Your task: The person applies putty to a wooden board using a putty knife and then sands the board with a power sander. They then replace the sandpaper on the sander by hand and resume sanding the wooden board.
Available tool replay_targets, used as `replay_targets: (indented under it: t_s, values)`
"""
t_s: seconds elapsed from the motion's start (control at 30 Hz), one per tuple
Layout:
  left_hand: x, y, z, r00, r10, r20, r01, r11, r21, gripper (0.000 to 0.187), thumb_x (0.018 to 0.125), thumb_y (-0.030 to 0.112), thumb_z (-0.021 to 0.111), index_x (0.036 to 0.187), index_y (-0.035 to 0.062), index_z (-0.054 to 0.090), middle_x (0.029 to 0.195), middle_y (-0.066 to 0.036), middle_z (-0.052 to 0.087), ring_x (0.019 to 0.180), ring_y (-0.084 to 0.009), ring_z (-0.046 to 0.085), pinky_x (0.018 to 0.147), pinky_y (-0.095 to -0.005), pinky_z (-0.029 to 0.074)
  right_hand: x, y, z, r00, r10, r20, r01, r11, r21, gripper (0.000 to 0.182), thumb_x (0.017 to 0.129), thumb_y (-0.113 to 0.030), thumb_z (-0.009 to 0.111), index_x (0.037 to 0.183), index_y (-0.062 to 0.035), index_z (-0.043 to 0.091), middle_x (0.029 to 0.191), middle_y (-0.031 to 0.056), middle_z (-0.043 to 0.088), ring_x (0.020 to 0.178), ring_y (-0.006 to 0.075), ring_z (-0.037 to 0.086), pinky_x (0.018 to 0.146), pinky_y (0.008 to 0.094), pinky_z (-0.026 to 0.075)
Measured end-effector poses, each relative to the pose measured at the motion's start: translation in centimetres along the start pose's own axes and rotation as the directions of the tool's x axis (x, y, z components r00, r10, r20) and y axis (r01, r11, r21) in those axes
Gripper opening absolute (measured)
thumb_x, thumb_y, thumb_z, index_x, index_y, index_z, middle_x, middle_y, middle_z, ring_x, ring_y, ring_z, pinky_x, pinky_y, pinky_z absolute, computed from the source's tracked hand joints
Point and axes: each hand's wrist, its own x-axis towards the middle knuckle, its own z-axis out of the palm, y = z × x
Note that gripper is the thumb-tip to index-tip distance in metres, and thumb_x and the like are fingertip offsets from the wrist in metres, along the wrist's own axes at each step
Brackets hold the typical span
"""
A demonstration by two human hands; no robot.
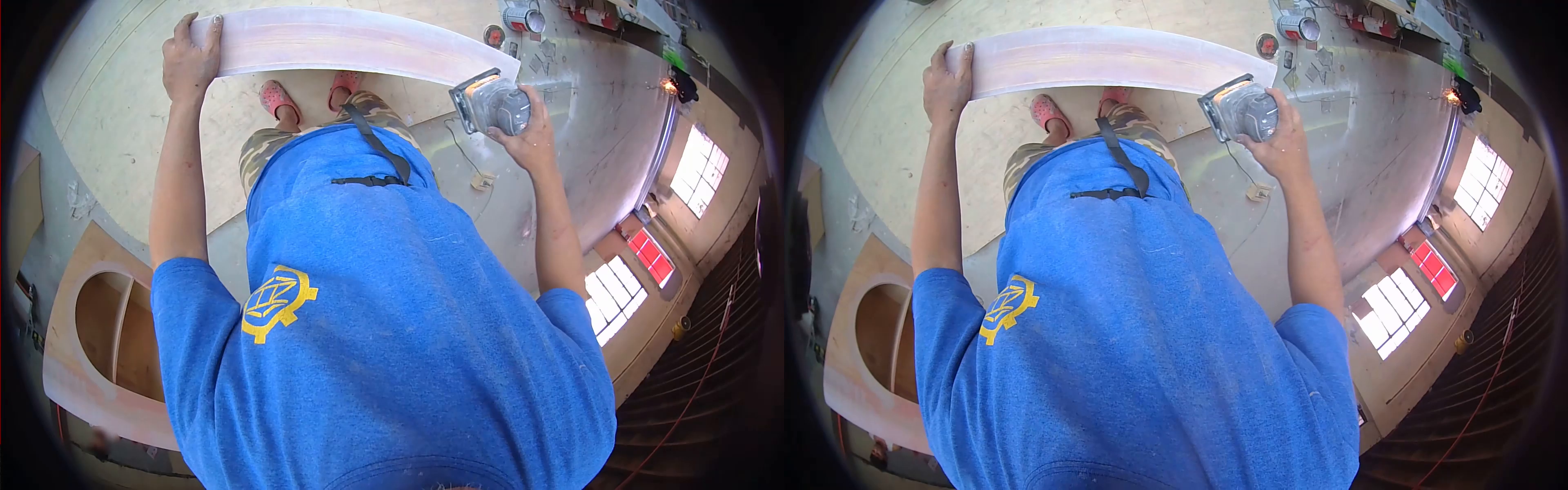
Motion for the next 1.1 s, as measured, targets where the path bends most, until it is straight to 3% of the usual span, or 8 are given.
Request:
replay_targets:
  t_s: [0.37, 0.47, 0.53, 0.63, 0.73, 0.97, 1.03, 1.1]
  values:
    - [0.8, -3.8, 0.8, 0.982, 0.109, -0.152, -0.136, 0.974, -0.179, 0.064, 0.087, 0.058, 0.056, 0.134, 0.0141, 0.054, 0.117, -0.026, 0.062, 0.108, -0.0351, 0.061, 0.092, -0.042, 0.047, 6.3, -8.1, 2.8, 0.967, 0.241, -0.08, -0.223, 0.958, 0.181, 0.093, 0.056, -0.022, 0.086, 0.134, -0.0118, 0.038, 0.112, 0.0228, 0.061, 0.103, 0.04, 0.061, 0.092, 0.0449, 0.048]
    - [0.8, -5.8, 0.4, 0.996, -0.064, 0.055, 0.081, 0.905, -0.419, 0.056, 0.09, 0.048, 0.059, 0.13, 0.0091, 0.059, 0.112, -0.02, 0.067, 0.103, -0.0293, 0.065, 0.09, -0.0377, 0.049, 8.0, -11.3, 3.5, 0.985, 0.149, -0.092, -0.146, 0.989, 0.039, 0.097, 0.057, -0.024, 0.085, 0.139, -0.0134, 0.035, 0.111, 0.0233, 0.061, 0.105, 0.039, 0.059, 0.092, 0.0439, 0.048]
    - [0.5, -7.3, 0.6, 0.932, -0.122, 0.342, 0.35, 0.549, -0.759, 0.042, 0.093, 0.03, 0.061, 0.122, -0.0005, 0.063, 0.11, -0.014, 0.069, 0.099, -0.0196, 0.065, 0.088, -0.0309, 0.049, 8.5, -14.0, 4.0, 0.995, 0.054, -0.078, -0.054, 0.999, 0.006, 0.1, 0.058, -0.025, 0.084, 0.143, -0.0176, 0.032, 0.11, 0.0226, 0.061, 0.106, 0.0371, 0.057, 0.092, 0.0429, 0.048]
    - [-0.2, -8.6, 1.3, 0.908, -0.061, 0.414, 0.416, 0.224, -0.881, 0.033, 0.094, 0.017, 0.06, 0.118, -0.0061, 0.063, 0.111, -0.01, 0.069, 0.097, -0.0136, 0.063, 0.088, -0.0257, 0.049, 9.5, -17.5, 5.6, 0.992, -0.108, -0.067, 0.109, 0.994, 0.012, 0.099, 0.058, -0.025, 0.083, 0.143, -0.0212, 0.032, 0.108, 0.0223, 0.06, 0.104, 0.0372, 0.057, 0.092, 0.0427, 0.049]
    - [-0.4, -9.1, 2.1, 0.906, -0.016, 0.422, 0.421, 0.102, -0.901, 0.031, 0.095, 0.014, 0.059, 0.118, -0.0053, 0.064, 0.111, -0.01, 0.068, 0.096, -0.0137, 0.064, 0.088, -0.0246, 0.049, 10.8, -21.7, 7.0, 0.985, -0.17, -0.029, 0.169, 0.985, -0.018, 0.097, 0.059, -0.025, 0.081, 0.143, -0.0232, 0.032, 0.11, 0.0246, 0.058, 0.103, 0.039, 0.058, 0.092, 0.0427, 0.05]
    - [-1.1, -8.8, 1.3, 0.902, 0.015, 0.431, 0.423, 0.168, -0.891, 0.034, 0.093, 0.026, 0.063, 0.118, 0.0036, 0.067, 0.105, -0.004, 0.07, 0.083, -0.008, 0.06, 0.073, -0.0219, 0.047, 14.2, -30.1, 8.7, 0.996, -0.092, 0.013, 0.092, 0.992, -0.086, 0.092, 0.062, -0.025, 0.077, 0.143, -0.0254, 0.032, 0.116, 0.0307, 0.053, 0.102, 0.0433, 0.061, 0.093, 0.0448, 0.05]
    - [-1.7, -8.3, 0.6, 0.786, -0.039, 0.617, 0.6, 0.294, -0.744, 0.042, 0.096, 0.038, 0.058, 0.128, 0.0117, 0.062, 0.127, -0.002, 0.061, 0.121, -0.0155, 0.051, 0.1, -0.0358, 0.04, 14.8, -31.0, 8.7, 0.999, -0.043, 0.031, 0.045, 0.997, -0.068, 0.092, 0.062, -0.026, 0.077, 0.142, -0.0273, 0.033, 0.112, 0.0294, 0.054, 0.103, 0.044, 0.06, 0.092, 0.0451, 0.051]
    - [-1.9, -8.5, 1.4, 0.776, -0.034, 0.63, 0.614, 0.269, -0.742, 0.044, 0.095, 0.044, 0.057, 0.13, 0.0176, 0.062, 0.131, 0.001, 0.059, 0.125, -0.0159, 0.047, 0.102, -0.04, 0.037, 15.1, -30.7, 8.6, 0.984, -0.171, 0.051, 0.176, 0.979, -0.103, 0.091, 0.062, -0.024, 0.078, 0.141, -0.0281, 0.033, 0.11, 0.0284, 0.054, 0.102, 0.0439, 0.061, 0.092, 0.045, 0.051]
